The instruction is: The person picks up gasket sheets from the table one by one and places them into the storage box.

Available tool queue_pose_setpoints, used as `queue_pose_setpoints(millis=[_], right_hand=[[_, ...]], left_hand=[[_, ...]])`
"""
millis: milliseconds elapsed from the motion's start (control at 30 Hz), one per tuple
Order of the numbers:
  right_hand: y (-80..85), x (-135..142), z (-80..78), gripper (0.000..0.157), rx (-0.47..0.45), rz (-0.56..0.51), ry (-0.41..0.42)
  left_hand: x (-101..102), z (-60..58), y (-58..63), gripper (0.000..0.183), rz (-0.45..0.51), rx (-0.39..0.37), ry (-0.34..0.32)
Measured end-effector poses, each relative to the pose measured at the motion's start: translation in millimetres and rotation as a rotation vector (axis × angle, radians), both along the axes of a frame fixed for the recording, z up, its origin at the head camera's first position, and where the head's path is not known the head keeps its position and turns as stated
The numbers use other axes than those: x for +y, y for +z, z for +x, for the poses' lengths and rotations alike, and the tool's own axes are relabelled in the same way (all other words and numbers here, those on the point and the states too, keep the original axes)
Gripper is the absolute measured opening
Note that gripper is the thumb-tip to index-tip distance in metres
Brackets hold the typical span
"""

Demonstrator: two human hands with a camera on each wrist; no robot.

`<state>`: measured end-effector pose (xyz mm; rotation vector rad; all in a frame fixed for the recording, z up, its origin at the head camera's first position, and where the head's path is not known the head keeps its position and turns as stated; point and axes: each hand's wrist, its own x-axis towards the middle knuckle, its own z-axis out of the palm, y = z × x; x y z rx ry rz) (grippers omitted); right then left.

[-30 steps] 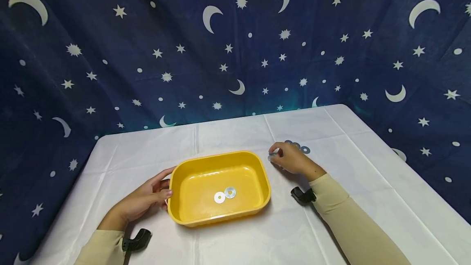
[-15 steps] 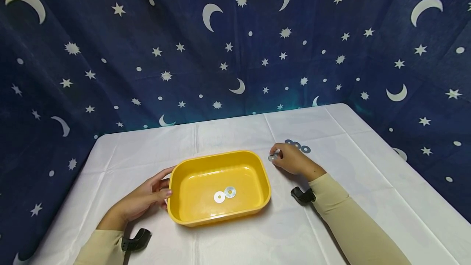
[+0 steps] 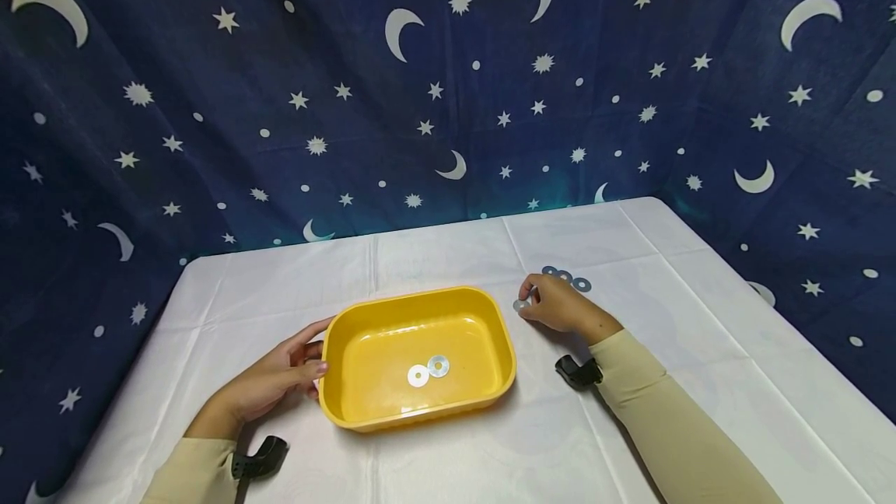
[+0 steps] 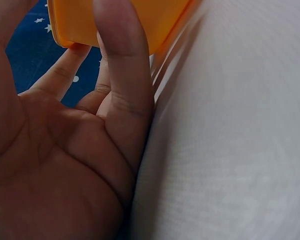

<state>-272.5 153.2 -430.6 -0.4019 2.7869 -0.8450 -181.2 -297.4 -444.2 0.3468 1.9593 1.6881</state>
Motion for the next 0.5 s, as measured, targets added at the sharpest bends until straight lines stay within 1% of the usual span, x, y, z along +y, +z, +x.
queue_pose_setpoints(millis=[133, 300, 500], right_hand=[[1.7, -1.0, 0.7, 0.024, -0.008, 0.013, -0.005], [3.0, -2.5, 1.5, 0.025, 0.008, 0.024, -0.003], [3.6, -2.4, 2.9, 0.023, 0.027, 0.015, 0.025]], left_hand=[[0.4, -0.2, 0.7, 0.069, -0.007, -0.005, 0.002], [0.1, -0.7, 1.2, 0.069, -0.021, -0.008, 0.010], [-0.9, -0.8, 0.1, 0.069, -0.023, -0.010, 0.011]])
